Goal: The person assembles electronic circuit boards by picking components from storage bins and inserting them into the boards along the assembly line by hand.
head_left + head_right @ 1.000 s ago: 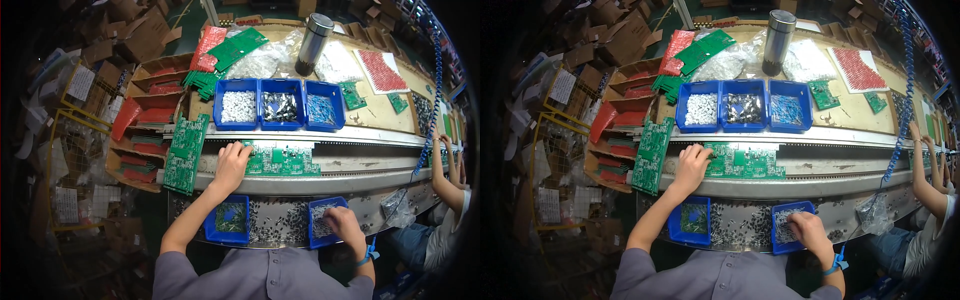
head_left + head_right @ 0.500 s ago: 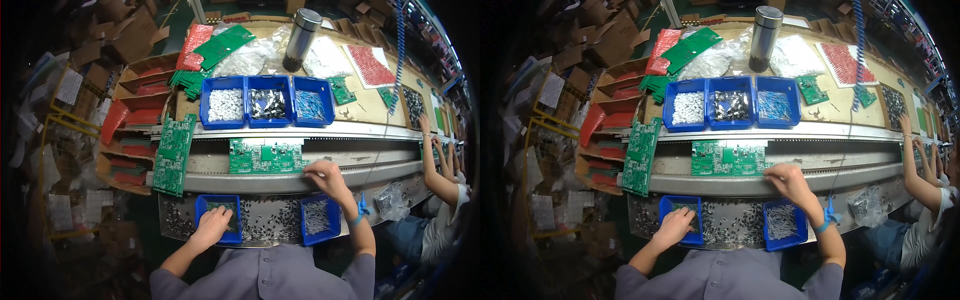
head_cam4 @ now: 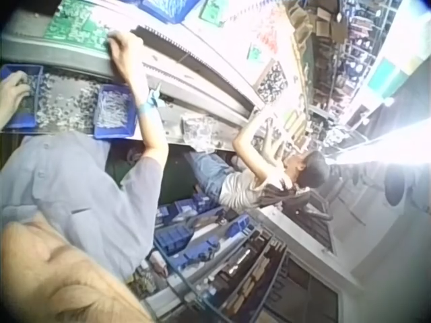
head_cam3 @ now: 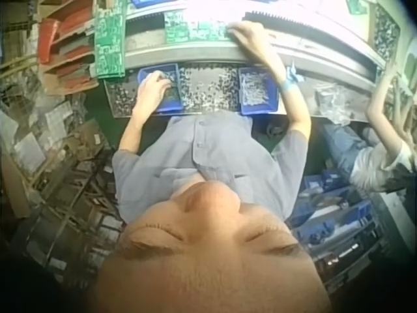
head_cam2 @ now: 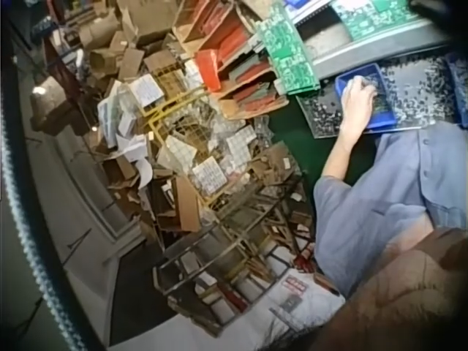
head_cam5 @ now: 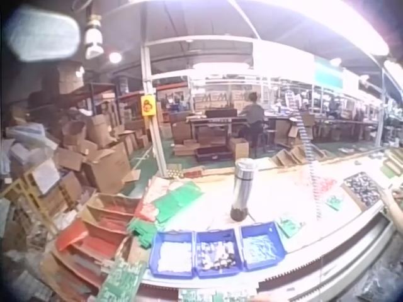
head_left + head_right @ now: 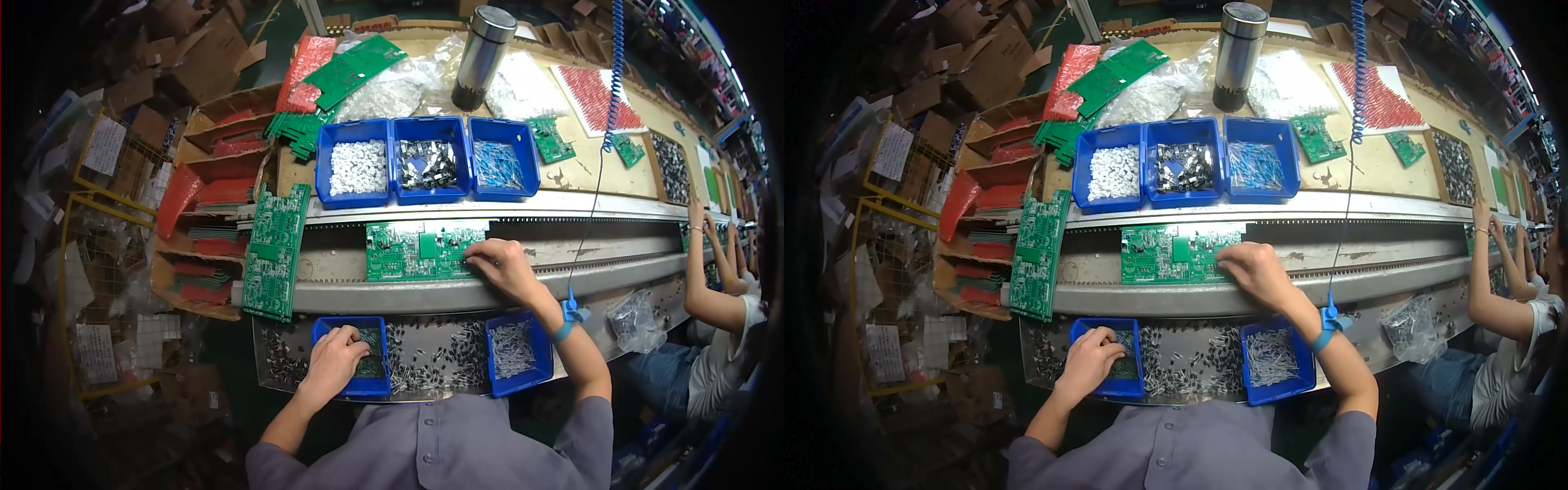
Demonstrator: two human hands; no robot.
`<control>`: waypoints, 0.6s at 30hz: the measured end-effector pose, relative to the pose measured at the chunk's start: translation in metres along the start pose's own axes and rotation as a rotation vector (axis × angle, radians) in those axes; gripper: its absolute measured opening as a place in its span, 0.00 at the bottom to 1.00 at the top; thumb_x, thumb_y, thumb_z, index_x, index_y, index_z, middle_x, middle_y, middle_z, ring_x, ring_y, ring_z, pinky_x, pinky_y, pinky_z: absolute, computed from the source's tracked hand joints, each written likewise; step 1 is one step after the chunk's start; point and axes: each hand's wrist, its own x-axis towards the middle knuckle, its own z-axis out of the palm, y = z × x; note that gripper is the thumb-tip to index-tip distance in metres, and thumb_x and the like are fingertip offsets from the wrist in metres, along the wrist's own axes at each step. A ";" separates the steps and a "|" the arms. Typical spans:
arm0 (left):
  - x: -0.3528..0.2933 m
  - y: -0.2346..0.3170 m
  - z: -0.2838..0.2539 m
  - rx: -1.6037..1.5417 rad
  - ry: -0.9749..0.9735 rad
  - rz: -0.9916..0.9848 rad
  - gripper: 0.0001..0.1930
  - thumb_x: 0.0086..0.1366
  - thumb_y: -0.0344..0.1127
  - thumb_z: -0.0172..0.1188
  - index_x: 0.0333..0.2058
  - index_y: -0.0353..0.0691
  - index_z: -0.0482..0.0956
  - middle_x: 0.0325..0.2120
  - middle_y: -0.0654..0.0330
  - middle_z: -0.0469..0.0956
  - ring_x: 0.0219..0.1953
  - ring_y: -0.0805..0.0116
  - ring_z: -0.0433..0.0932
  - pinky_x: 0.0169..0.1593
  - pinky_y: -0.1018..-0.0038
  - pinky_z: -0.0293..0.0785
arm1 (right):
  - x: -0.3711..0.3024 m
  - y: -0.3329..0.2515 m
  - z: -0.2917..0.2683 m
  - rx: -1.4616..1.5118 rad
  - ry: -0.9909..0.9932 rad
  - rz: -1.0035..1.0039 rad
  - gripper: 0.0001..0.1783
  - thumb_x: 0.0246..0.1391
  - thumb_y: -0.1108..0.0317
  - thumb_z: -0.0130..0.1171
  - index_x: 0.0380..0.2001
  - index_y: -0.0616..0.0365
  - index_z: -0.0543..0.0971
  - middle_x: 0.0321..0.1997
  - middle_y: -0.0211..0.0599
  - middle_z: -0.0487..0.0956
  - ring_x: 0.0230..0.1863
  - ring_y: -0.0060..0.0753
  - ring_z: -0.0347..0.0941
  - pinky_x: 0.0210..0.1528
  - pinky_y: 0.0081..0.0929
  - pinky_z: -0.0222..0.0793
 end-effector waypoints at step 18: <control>-0.001 -0.001 -0.001 -0.276 0.086 -0.121 0.04 0.59 0.22 0.55 0.33 0.32 0.71 0.26 0.49 0.78 0.26 0.60 0.80 0.29 0.71 0.74 | -0.004 0.003 0.003 -0.094 -0.041 -0.125 0.05 0.44 0.76 0.60 0.29 0.60 0.79 0.31 0.40 0.77 0.35 0.45 0.74 0.37 0.35 0.71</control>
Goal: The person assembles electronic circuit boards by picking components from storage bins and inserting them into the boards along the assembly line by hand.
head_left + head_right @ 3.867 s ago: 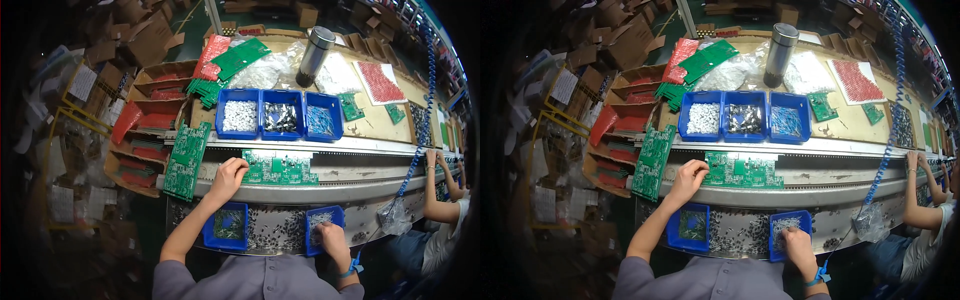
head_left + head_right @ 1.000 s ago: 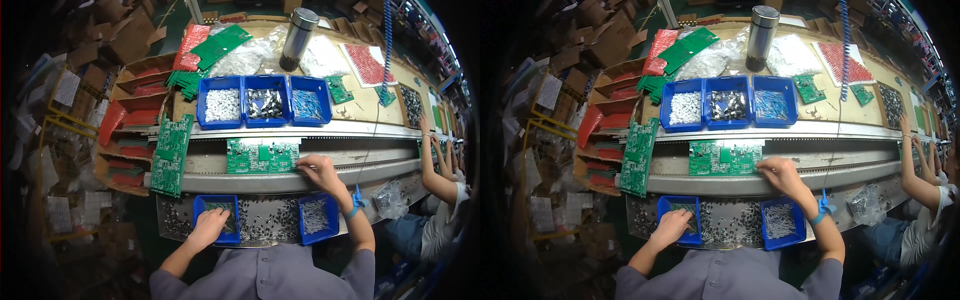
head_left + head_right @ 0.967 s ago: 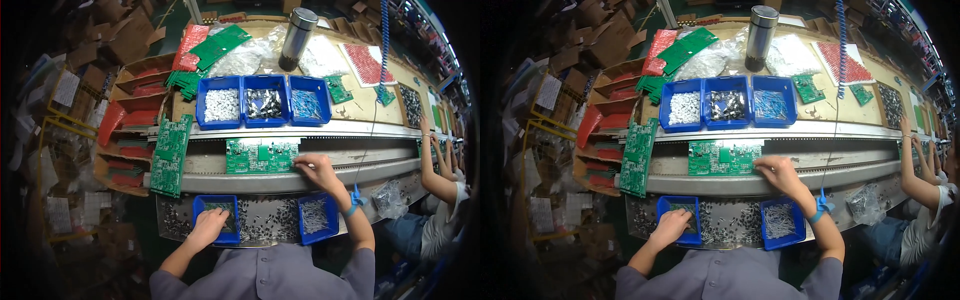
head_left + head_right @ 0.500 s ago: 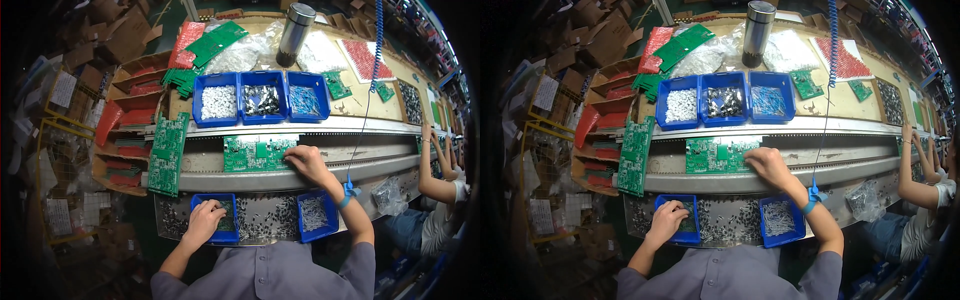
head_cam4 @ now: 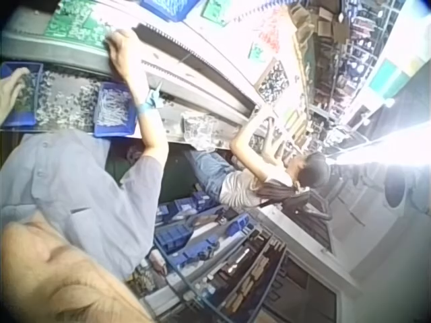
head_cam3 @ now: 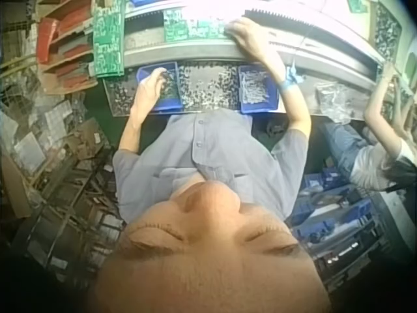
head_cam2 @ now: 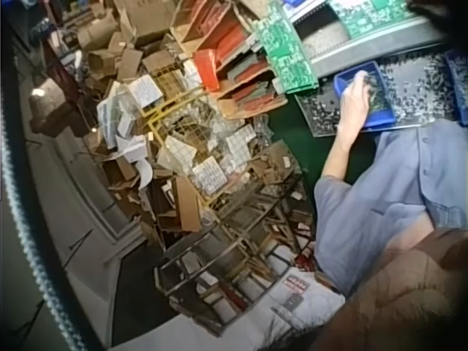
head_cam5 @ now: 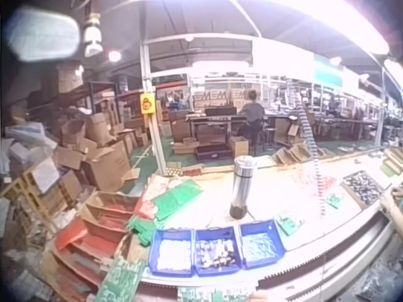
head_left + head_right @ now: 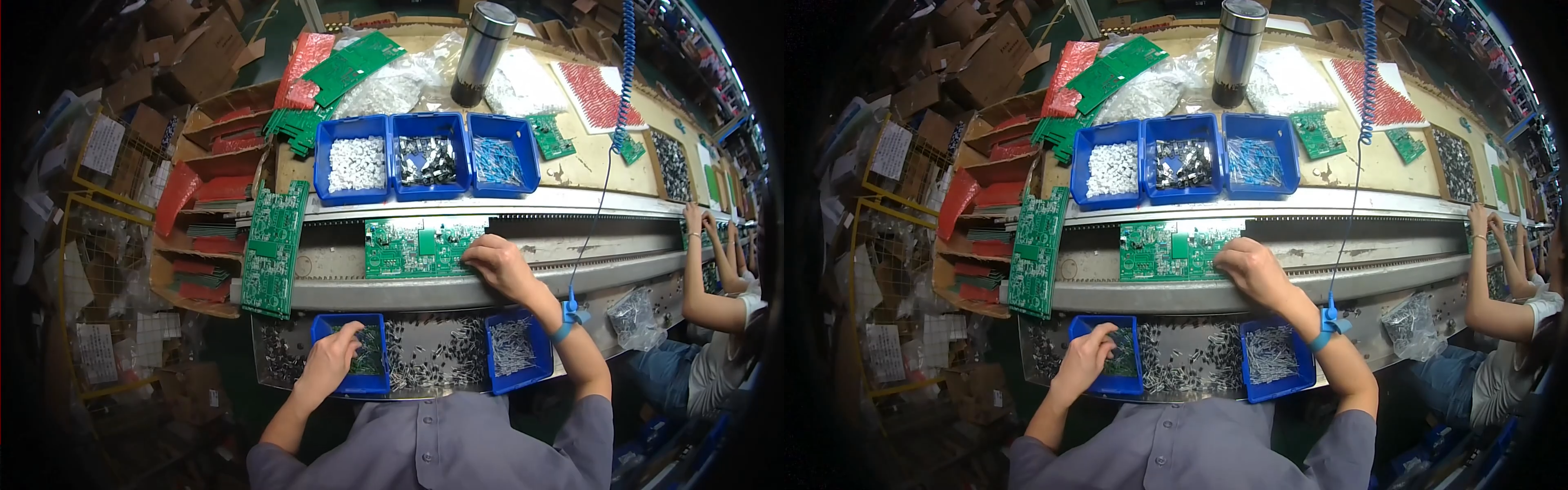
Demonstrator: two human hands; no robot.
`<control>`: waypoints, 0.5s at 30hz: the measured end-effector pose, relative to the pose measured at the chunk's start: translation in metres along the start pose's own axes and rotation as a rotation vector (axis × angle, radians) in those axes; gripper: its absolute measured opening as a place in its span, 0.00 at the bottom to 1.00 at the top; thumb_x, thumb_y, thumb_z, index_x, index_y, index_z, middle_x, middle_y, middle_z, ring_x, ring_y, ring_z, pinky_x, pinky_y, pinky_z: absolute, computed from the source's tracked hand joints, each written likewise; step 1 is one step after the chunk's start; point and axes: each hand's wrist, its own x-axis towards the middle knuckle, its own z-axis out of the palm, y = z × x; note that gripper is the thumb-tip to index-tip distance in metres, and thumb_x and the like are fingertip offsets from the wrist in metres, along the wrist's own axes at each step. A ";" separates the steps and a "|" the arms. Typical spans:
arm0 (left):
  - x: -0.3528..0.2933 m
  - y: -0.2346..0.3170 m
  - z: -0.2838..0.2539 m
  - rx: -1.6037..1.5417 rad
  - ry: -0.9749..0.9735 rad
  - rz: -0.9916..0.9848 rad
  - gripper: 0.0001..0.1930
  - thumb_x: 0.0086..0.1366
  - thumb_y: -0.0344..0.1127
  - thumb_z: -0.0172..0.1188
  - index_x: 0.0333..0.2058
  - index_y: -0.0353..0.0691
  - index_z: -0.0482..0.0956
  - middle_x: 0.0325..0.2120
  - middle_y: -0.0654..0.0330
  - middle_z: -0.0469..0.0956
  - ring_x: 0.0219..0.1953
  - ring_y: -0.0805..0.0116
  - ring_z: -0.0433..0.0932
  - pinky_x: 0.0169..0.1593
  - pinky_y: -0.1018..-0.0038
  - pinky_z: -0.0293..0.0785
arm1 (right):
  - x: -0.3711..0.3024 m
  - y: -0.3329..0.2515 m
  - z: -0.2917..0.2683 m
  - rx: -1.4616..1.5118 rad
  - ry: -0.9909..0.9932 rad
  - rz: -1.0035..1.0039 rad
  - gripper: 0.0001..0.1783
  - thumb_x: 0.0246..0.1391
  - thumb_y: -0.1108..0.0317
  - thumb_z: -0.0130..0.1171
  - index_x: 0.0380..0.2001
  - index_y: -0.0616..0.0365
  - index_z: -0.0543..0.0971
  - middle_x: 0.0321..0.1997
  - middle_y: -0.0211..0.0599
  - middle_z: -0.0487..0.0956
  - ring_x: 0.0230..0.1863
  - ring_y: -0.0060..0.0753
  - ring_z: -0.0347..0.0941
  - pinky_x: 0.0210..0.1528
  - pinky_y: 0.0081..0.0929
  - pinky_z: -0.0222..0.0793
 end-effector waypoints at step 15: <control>0.060 0.038 -0.025 -0.147 -0.109 0.135 0.05 0.52 0.28 0.62 0.28 0.34 0.78 0.23 0.53 0.78 0.27 0.54 0.78 0.31 0.66 0.73 | 0.003 0.000 0.001 -0.072 -0.066 -0.044 0.05 0.44 0.75 0.56 0.27 0.61 0.79 0.27 0.42 0.74 0.33 0.47 0.72 0.37 0.37 0.69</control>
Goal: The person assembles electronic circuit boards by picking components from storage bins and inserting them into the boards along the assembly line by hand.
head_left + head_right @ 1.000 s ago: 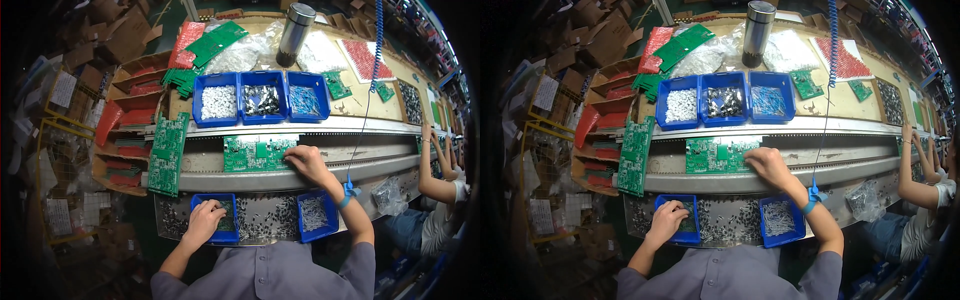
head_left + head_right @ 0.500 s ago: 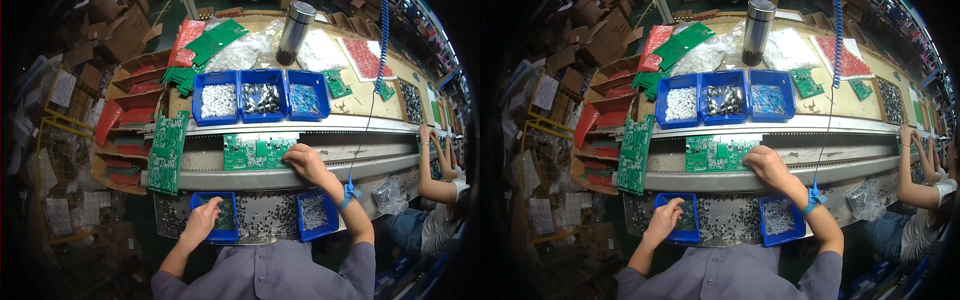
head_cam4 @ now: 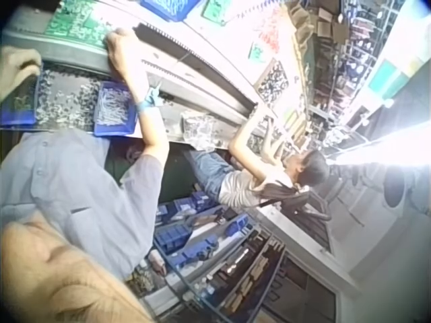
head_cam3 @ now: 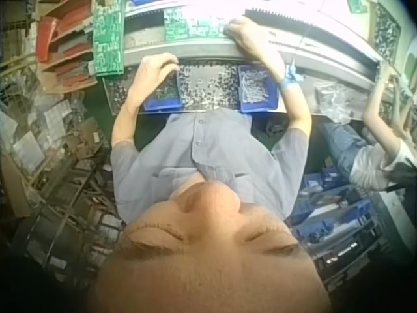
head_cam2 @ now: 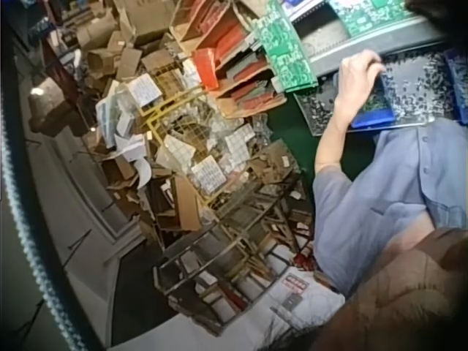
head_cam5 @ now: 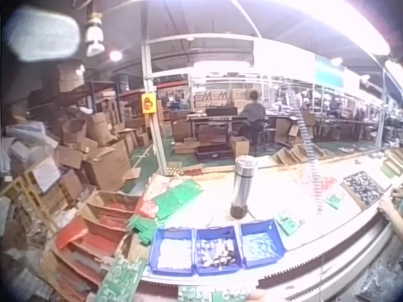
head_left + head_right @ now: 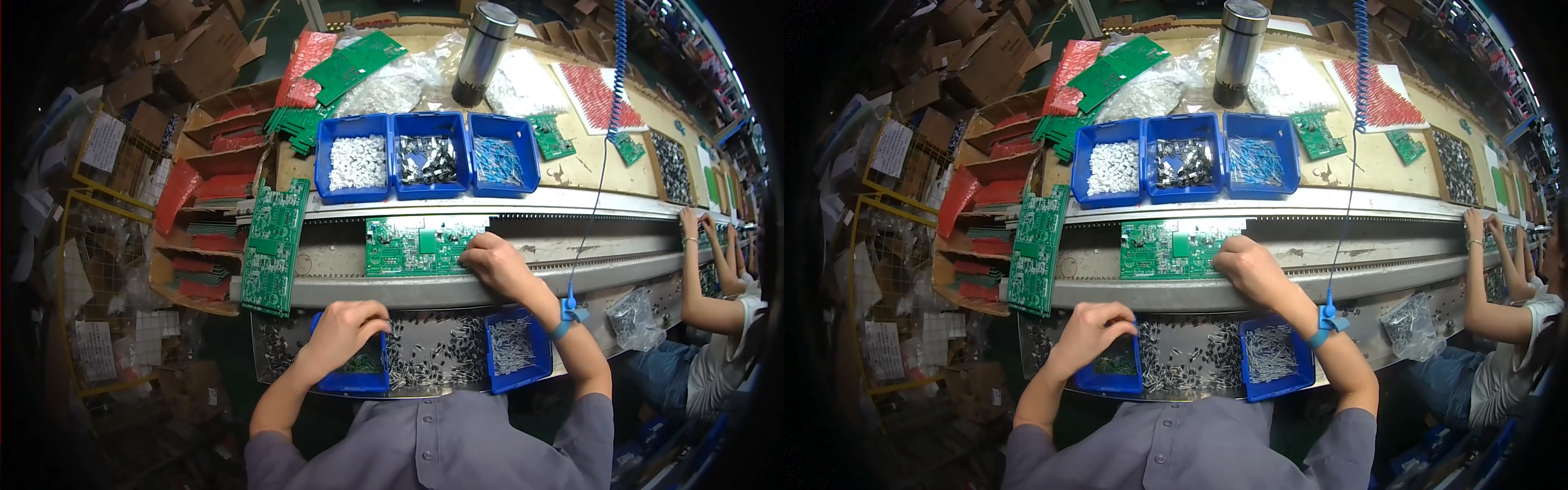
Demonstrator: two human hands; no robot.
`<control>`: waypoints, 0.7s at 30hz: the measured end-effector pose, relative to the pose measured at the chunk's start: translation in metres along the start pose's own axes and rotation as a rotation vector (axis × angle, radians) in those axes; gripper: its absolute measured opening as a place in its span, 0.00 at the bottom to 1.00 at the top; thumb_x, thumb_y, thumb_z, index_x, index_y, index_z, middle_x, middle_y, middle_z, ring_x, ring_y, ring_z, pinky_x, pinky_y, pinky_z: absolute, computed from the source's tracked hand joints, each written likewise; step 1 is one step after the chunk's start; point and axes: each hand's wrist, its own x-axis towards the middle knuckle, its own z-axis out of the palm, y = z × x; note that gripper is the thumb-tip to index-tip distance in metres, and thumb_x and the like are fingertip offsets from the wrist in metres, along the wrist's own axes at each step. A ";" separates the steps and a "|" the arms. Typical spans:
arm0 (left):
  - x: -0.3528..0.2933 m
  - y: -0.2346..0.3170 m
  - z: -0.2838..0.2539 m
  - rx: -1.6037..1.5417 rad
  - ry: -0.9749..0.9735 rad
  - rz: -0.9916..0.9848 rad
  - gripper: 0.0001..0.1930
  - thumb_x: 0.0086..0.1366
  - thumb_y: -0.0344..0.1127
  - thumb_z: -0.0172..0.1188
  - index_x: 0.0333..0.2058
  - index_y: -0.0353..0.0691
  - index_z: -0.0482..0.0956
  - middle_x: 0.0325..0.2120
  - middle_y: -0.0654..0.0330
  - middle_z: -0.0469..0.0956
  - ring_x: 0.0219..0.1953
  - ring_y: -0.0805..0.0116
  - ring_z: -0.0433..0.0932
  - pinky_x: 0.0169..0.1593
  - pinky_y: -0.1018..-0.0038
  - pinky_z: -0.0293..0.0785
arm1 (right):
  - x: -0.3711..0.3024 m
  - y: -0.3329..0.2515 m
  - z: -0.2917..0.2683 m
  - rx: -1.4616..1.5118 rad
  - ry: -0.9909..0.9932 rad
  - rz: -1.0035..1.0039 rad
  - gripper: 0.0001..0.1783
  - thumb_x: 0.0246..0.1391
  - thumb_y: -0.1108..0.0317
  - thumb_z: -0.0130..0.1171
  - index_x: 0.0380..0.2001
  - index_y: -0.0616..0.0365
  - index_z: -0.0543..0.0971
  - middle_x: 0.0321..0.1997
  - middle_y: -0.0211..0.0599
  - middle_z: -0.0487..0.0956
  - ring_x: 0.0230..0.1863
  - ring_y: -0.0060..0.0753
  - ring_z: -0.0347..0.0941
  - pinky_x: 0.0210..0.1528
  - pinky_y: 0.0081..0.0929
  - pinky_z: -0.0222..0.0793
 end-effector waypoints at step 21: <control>0.114 -0.017 0.080 -0.104 0.157 0.101 0.04 0.53 0.29 0.61 0.29 0.37 0.78 0.23 0.55 0.80 0.28 0.58 0.79 0.32 0.66 0.74 | -0.135 -0.083 -0.001 -0.242 -0.321 0.412 0.07 0.40 0.71 0.60 0.24 0.59 0.72 0.22 0.41 0.70 0.27 0.48 0.71 0.27 0.39 0.67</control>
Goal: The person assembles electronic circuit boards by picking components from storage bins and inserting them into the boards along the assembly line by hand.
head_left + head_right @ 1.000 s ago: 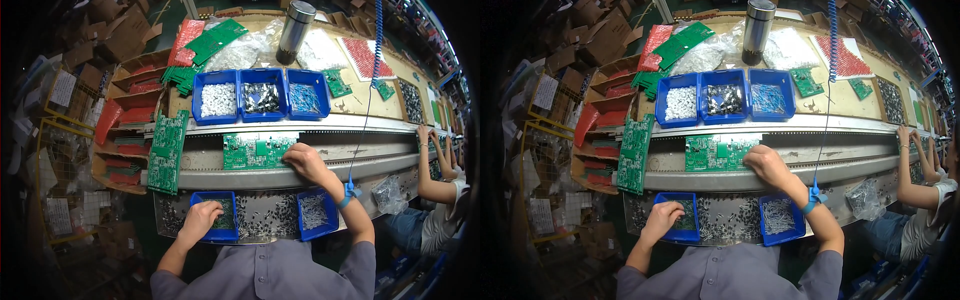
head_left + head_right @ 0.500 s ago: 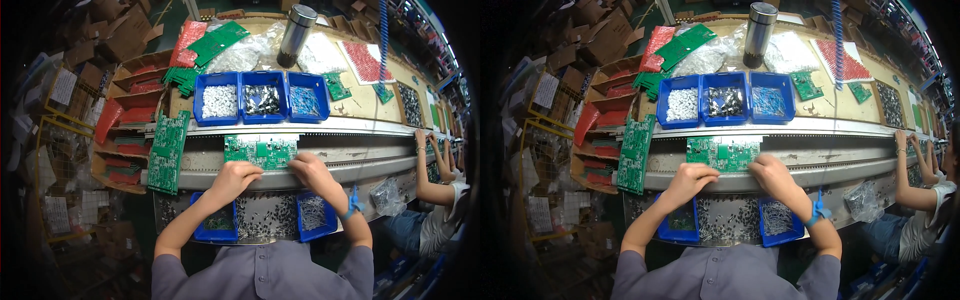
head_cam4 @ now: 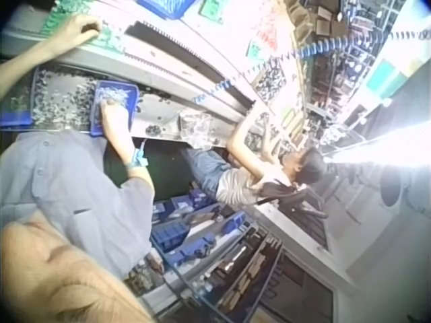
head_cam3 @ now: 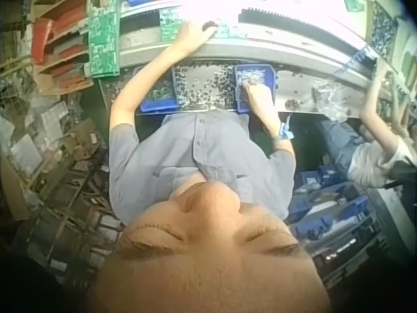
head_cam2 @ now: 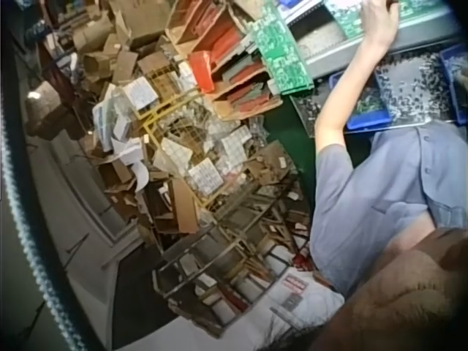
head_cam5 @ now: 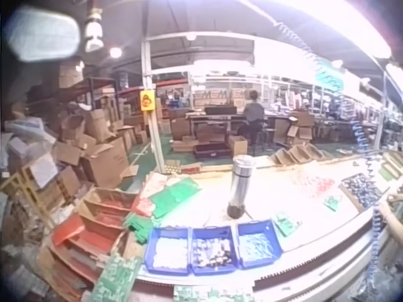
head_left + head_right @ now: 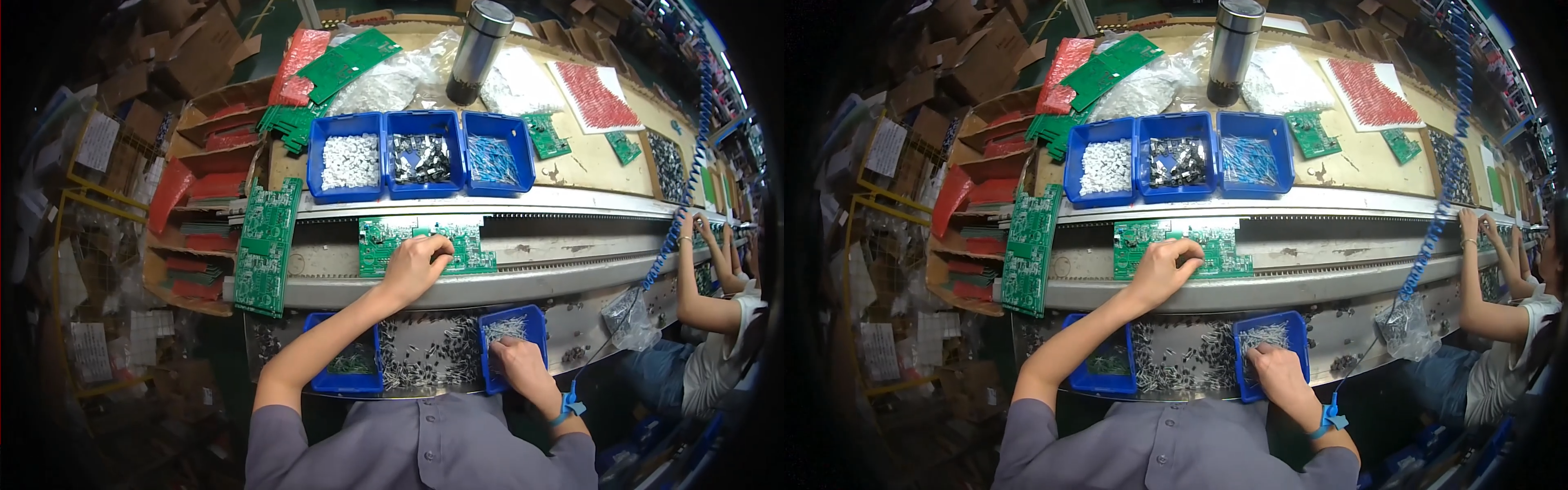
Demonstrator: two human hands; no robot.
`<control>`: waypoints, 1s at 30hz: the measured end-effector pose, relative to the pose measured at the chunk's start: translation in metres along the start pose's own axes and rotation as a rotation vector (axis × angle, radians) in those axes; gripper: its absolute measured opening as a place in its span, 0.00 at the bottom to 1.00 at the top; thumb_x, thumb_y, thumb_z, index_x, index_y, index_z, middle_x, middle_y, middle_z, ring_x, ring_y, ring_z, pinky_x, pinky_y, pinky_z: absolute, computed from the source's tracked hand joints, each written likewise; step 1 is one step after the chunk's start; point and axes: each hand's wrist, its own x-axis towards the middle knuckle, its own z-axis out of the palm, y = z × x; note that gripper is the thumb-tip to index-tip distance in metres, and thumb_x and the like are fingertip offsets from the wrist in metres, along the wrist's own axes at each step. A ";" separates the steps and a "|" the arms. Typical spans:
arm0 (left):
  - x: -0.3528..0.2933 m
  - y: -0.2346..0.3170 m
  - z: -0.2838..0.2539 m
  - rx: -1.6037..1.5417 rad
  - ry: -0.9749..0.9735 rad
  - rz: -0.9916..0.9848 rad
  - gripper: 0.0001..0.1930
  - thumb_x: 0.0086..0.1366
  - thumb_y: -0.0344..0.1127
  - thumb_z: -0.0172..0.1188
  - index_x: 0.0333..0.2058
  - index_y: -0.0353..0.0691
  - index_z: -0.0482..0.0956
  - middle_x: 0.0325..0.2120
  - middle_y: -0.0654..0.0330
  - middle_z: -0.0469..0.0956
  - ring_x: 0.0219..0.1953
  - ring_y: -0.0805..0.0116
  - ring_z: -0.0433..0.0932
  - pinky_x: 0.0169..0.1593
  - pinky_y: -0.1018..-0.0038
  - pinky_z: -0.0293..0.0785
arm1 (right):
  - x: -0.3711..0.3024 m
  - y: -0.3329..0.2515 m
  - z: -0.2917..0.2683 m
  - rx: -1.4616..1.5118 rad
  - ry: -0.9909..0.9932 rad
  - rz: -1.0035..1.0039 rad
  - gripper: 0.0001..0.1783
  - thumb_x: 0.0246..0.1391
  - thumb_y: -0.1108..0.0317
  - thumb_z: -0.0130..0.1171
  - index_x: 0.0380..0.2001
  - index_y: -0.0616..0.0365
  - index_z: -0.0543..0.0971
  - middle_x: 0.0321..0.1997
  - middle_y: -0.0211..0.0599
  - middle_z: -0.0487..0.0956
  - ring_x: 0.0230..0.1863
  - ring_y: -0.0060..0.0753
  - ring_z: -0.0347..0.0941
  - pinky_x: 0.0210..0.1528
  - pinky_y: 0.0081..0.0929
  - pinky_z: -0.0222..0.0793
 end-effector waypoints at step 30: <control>-0.004 -0.006 0.008 0.033 0.047 0.070 0.02 0.53 0.29 0.61 0.26 0.39 0.77 0.20 0.59 0.77 0.28 0.60 0.75 0.35 0.66 0.69 | 0.004 0.007 -0.001 0.229 0.172 0.010 0.07 0.44 0.79 0.53 0.30 0.60 0.72 0.28 0.43 0.71 0.33 0.48 0.71 0.35 0.38 0.68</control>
